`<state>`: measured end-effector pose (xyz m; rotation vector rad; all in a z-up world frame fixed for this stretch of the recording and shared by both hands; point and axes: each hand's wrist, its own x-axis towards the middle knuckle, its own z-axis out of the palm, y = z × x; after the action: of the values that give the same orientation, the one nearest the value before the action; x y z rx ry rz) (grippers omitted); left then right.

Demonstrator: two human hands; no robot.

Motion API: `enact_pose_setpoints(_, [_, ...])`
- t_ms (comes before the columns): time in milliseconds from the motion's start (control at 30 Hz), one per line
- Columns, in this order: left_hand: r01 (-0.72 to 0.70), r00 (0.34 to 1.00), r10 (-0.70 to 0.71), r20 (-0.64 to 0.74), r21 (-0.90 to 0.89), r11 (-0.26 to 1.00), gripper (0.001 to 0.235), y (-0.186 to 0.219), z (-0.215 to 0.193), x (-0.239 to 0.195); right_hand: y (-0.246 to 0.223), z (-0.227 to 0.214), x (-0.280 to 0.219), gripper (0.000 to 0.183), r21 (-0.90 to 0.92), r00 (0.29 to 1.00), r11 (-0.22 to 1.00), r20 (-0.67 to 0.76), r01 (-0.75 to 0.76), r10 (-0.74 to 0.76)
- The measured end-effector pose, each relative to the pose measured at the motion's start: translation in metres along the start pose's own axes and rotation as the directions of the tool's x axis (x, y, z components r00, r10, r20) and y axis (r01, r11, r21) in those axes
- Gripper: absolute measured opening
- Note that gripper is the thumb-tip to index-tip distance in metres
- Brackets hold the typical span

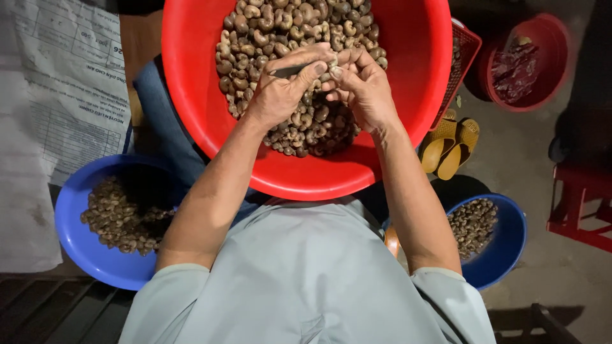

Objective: The person sits and uses a small knife to peel the outer skin off cashew nuts. They pick up nuts from a large red basin, peel them, and place the processed nuts into a smaller blue basin. The person occasionally transfers a batch of processed nuts from the blue basin into a red basket.

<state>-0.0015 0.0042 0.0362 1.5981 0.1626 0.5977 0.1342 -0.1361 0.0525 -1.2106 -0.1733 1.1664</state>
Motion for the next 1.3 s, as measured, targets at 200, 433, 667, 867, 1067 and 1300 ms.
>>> enact_pose_setpoints(200, [0.047, 0.999, -0.047, -0.007, -0.078, 0.996, 0.025, 0.005, -0.001, 0.0, 0.002, -0.003, 0.001, 0.024, -0.015, 1.0, 1.0, 0.02, 0.016, -0.016])
enact_pose_setpoints(433, [0.058, 0.997, -0.058, -0.041, 0.01, 0.998, 0.028, 0.005, -0.003, 0.0, -0.001, 0.0, -0.002, 0.027, -0.035, 0.999, 0.999, 0.044, 0.032, -0.03])
enact_pose_setpoints(667, [0.011, 1.0, -0.011, -0.003, 0.043, 0.999, 0.022, 0.006, -0.003, 0.0, 0.002, -0.002, 0.0, 0.034, -0.047, 0.996, 0.997, 0.068, 0.059, -0.055])
enact_pose_setpoints(867, [0.02, 1.0, -0.02, -0.002, 0.082, 0.996, 0.037, 0.003, -0.004, -0.001, -0.001, 0.003, -0.003, 0.033, -0.137, 0.996, 0.988, 0.059, 0.07, -0.062])
enact_pose_setpoints(1067, [0.015, 1.0, -0.013, -0.016, 0.091, 0.996, 0.023, 0.001, -0.002, -0.001, 0.002, 0.003, -0.002, 0.025, -0.204, 0.994, 0.973, 0.048, 0.111, -0.103])
enact_pose_setpoints(1300, [0.058, 0.995, -0.041, -0.089, 0.202, 0.978, 0.023, -0.007, 0.002, -0.006, -0.011, -0.003, -0.021, 0.012, -0.501, 0.893, 0.797, -0.098, 0.338, -0.44])
